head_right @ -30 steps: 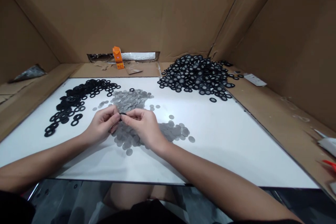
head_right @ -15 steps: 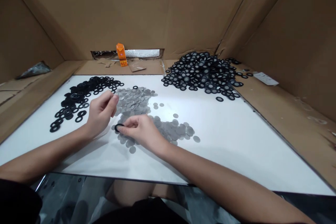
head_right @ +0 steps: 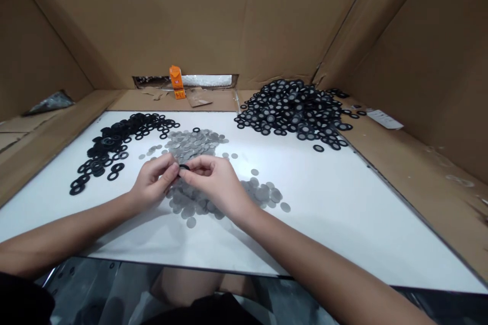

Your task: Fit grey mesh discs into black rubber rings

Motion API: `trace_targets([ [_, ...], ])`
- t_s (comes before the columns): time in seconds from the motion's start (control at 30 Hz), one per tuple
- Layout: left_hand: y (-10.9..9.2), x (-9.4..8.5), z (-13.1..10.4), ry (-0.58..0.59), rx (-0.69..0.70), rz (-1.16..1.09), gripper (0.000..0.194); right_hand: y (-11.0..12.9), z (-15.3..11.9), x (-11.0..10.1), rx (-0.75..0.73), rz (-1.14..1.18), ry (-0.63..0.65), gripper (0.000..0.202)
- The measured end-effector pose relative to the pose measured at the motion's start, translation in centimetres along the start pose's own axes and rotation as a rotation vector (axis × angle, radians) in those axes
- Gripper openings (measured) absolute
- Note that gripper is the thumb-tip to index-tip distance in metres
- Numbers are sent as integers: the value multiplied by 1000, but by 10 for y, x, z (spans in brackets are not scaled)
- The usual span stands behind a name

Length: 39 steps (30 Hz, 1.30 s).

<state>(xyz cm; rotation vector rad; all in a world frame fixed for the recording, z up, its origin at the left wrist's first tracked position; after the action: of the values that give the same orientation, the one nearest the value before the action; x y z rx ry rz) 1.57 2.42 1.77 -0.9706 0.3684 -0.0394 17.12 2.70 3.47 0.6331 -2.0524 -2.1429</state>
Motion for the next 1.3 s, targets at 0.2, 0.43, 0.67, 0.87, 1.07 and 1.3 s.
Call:
trace_targets([
  [0.2, -4, 1, 3, 149, -75, -22, 32, -6, -1, 3, -10, 105, 90, 15],
  [0.43, -7, -7, 16, 295, -48, 138, 36, -5, 0, 0, -25, -236, 69, 15],
  [0.67, -7, 2, 7, 60, 28, 213, 33, -7, 2, -5, -5, -263, 73, 18],
  [0.87, -11, 2, 2, 16, 303, 369, 31, -6, 1, -5, 52, -229, 109, 14],
  [1.07, -7, 5, 2, 62, 184, 150, 36, -11, -2, -3, 164, -26, 142, 17],
  [1.3, -7, 7, -4, -129, -32, 64, 42, -17, -8, 14, 209, 344, 64, 21],
])
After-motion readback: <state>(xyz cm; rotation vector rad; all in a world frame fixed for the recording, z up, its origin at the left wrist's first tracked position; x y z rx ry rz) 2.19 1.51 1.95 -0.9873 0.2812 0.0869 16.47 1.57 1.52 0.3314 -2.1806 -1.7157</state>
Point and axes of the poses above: each hand's wrist, its own z-axis towards the middle knuckle, its own x-axis out of the palm, y = z × x, the point moved 3 cm from there along z, towards the middle knuckle, and after that the axes turned 12 degrees about -z, right-handed, at the moved point
